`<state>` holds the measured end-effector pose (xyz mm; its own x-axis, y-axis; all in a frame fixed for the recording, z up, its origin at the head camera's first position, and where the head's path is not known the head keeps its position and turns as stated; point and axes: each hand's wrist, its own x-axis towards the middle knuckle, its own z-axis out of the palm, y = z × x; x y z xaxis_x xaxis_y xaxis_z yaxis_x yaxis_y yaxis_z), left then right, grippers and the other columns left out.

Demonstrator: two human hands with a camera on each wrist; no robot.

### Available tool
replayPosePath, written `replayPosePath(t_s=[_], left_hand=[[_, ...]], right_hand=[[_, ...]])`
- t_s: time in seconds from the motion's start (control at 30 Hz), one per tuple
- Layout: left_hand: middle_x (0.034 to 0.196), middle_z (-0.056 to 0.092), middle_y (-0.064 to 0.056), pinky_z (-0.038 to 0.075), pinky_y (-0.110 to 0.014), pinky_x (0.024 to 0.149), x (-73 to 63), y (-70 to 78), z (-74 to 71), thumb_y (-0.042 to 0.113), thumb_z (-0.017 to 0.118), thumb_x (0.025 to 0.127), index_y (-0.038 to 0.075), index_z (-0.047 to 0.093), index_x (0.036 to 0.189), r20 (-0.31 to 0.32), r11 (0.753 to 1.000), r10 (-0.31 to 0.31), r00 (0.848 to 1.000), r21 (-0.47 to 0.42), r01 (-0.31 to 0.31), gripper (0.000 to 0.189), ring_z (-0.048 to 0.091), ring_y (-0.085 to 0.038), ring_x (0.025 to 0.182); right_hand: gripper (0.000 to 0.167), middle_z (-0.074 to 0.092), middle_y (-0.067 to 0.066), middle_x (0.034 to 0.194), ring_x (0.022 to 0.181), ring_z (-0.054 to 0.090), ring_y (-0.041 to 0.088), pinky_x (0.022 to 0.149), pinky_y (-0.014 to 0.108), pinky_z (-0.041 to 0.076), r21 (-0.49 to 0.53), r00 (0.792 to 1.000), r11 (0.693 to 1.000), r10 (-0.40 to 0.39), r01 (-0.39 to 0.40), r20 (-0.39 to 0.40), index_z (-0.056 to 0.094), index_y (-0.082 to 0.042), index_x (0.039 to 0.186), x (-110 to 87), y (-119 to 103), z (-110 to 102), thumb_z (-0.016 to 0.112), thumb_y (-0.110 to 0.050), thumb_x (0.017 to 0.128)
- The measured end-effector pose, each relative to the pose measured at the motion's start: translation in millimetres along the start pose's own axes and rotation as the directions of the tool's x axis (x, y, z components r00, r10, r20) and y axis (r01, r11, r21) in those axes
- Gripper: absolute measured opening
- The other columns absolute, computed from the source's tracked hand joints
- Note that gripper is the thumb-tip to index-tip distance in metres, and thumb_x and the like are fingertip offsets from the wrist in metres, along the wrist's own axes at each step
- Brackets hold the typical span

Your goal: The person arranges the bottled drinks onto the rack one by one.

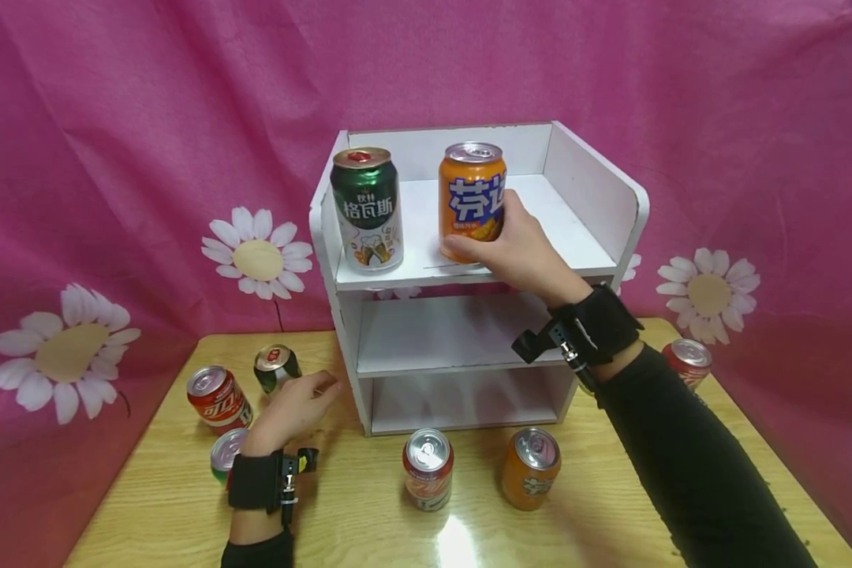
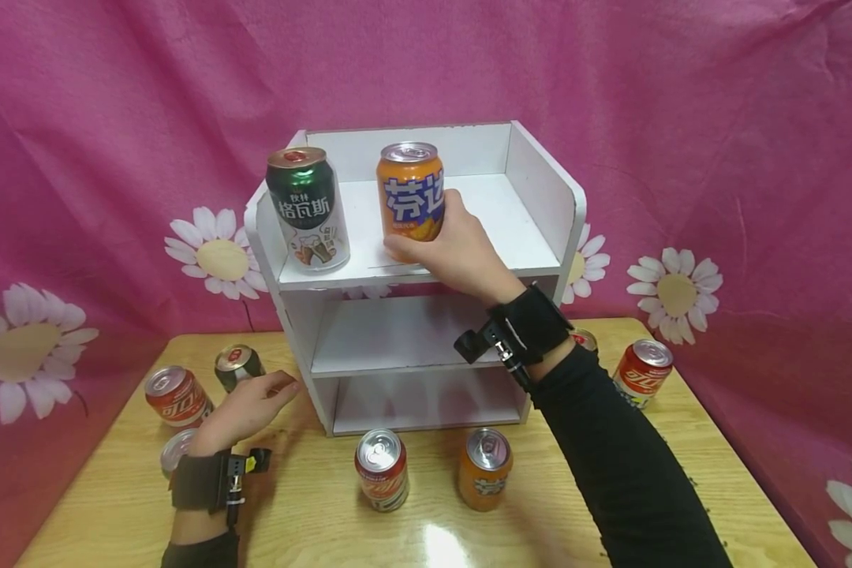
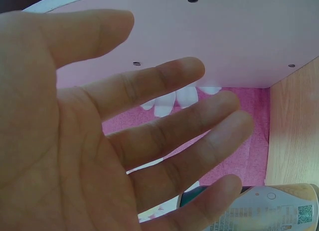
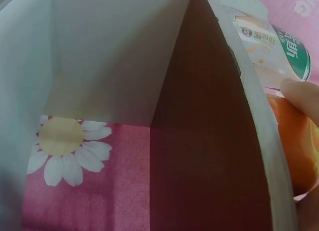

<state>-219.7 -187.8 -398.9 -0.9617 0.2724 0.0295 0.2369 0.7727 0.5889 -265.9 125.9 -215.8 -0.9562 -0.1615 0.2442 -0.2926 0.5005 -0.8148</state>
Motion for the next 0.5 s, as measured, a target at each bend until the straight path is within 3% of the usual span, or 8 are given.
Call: replayPosePath(t_s=[0.33,0.5], left_hand=[[0.115,0.063,-0.012,0.048,-0.046,0.083,-0.5,0.7,0.0,0.032,0.045,0.101,0.005,0.061,0.121,0.015,1.000,-0.017,1.000,-0.002,0.017,0.037,0.060,-0.027,0.103],[0.116,0.063,-0.012,0.047,-0.046,0.083,-0.3,0.7,0.1,0.030,0.045,0.100,0.006,0.061,0.120,0.008,1.000,-0.016,1.000,-0.007,0.016,0.035,0.060,-0.027,0.103]], right_hand=[[0.085,0.052,0.006,0.119,0.107,0.051,0.018,0.093,0.036,0.042,-0.061,0.997,0.998,0.024,-0.029,-0.071,0.032,-0.010,0.129,-1.7,-1.4,5.1,0.079,-0.050,0.071],[0.087,0.051,0.007,0.119,0.108,0.050,0.018,0.095,0.037,0.040,-0.060,0.998,0.998,0.018,-0.022,-0.057,0.031,-0.009,0.131,-1.6,-1.5,3.0,0.078,-0.051,0.071]])
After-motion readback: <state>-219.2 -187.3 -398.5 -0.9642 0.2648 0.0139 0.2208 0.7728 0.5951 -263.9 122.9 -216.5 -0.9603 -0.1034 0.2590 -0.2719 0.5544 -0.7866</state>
